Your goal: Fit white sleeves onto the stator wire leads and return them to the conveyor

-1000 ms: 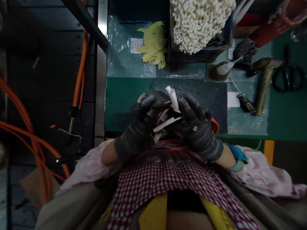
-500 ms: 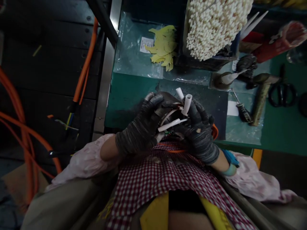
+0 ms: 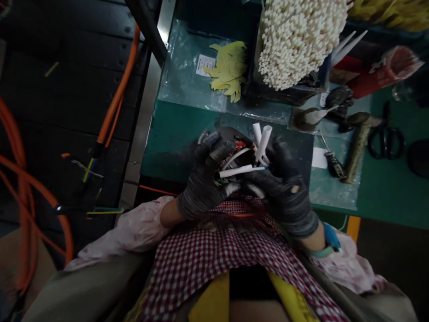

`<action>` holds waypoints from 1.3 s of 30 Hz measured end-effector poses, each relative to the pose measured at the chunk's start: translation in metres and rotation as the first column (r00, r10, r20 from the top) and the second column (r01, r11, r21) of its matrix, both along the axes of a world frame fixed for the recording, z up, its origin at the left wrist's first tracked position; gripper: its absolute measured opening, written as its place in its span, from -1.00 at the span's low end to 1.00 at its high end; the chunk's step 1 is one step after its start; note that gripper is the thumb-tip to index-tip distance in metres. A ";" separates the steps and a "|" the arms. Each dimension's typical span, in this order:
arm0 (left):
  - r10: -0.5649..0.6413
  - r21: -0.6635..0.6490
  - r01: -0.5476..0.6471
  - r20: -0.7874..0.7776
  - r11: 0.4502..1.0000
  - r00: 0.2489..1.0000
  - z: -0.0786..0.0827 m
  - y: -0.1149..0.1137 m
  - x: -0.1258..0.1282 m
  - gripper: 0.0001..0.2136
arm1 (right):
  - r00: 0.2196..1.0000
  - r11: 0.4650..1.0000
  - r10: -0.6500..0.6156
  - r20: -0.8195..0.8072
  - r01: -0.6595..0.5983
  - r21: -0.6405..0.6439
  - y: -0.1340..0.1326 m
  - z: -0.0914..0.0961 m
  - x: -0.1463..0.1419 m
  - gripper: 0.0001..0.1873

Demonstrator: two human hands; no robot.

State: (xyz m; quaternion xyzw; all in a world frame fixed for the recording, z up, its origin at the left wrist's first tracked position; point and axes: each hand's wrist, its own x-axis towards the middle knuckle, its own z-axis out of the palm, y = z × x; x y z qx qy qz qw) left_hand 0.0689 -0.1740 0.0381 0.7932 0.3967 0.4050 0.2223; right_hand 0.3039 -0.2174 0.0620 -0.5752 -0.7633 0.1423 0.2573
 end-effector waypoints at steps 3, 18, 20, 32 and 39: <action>-0.012 0.000 0.012 -0.033 1.000 0.999 0.008 0.002 0.006 -0.26 | 0.987 0.997 -0.020 -0.158 0.007 -0.079 0.011 -0.002 0.019 -0.22; -0.033 -0.090 0.025 -0.086 0.996 0.996 0.023 0.002 0.018 -0.21 | 0.997 0.999 0.030 -0.074 -0.032 -0.026 0.028 -0.010 0.030 -0.13; -0.049 -0.071 0.044 -0.071 0.997 0.996 0.023 0.002 0.018 -0.19 | 0.997 1.000 0.017 -0.078 -0.019 -0.023 0.029 -0.007 0.029 -0.08; -0.028 -0.095 0.023 -0.049 0.995 0.998 0.020 -0.002 0.015 -0.24 | 0.901 0.955 -0.091 -0.424 -0.042 -0.294 0.031 0.001 0.018 -0.01; 0.054 -0.102 -0.060 -0.063 0.993 0.997 0.015 -0.016 0.020 -0.28 | 0.832 0.913 -0.269 -0.484 0.061 -0.403 0.022 0.001 0.006 -0.05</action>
